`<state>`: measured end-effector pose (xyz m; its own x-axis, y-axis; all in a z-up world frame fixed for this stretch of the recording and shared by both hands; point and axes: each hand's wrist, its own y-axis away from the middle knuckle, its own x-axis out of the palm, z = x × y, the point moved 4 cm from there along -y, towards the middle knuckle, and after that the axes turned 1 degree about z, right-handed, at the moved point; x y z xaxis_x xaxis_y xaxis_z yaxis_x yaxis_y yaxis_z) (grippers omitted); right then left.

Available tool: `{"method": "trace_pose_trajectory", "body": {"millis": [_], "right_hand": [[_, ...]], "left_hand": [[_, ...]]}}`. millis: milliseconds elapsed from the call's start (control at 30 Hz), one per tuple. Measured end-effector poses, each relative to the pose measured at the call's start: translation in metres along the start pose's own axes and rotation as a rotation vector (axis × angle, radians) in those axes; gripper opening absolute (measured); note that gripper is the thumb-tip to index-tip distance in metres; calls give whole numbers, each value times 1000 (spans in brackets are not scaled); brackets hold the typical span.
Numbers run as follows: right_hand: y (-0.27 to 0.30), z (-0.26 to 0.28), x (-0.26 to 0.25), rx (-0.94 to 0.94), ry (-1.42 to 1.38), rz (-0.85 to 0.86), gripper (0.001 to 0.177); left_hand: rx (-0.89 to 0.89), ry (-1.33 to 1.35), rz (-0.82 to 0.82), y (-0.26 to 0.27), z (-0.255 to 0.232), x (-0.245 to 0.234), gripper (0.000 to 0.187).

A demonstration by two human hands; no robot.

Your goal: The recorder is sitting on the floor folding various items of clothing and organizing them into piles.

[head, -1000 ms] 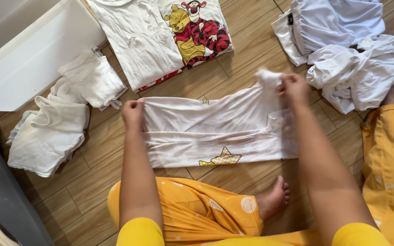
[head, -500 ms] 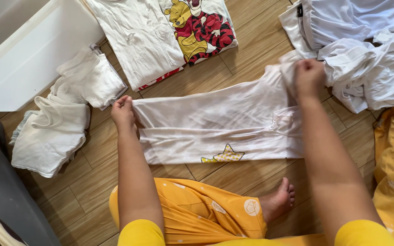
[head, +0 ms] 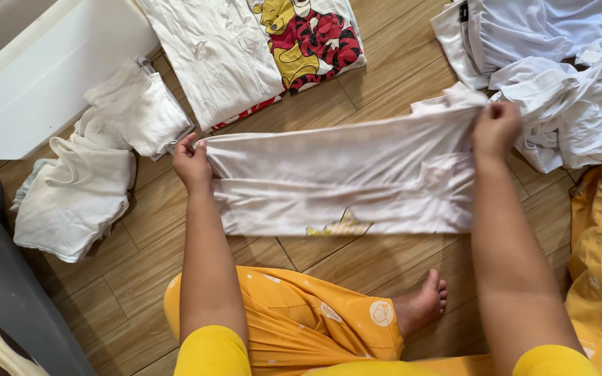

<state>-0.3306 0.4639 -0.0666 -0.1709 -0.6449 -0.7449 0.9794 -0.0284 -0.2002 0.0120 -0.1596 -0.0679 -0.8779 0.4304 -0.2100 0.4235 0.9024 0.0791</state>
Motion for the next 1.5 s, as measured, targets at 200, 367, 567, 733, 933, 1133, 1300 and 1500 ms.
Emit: {"method": "trace_pose_trajectory", "body": {"millis": [200, 367, 567, 733, 933, 1133, 1300, 1500], "right_hand": [[13, 71, -40, -208, 63, -186, 15], [-1, 84, -19, -258, -60, -152, 14], [-41, 72, 20, -4, 120, 57, 13], [-70, 65, 4, 22, -715, 70, 12], [-38, 70, -47, 175, -735, 252, 18], [20, 58, -119, 254, -1185, 327, 26], [24, 18, -116, 30, -530, 328, 17], [-1, 77, -95, -37, -774, 261, 23]], "left_hand": [[9, 164, 182, -9, 28, 10, 40], [111, -255, 140, 20, -24, 19, 42], [169, -568, 99, 31, -33, 24, 36], [370, -665, 107, 27, -16, 21, 40], [315, -795, 178, 33, -40, 23, 19], [196, 68, 340, 6, -3, -9, 14], [210, -253, 195, 34, -51, -26, 15], [23, -13, 90, 24, -2, -4, 20]]}}
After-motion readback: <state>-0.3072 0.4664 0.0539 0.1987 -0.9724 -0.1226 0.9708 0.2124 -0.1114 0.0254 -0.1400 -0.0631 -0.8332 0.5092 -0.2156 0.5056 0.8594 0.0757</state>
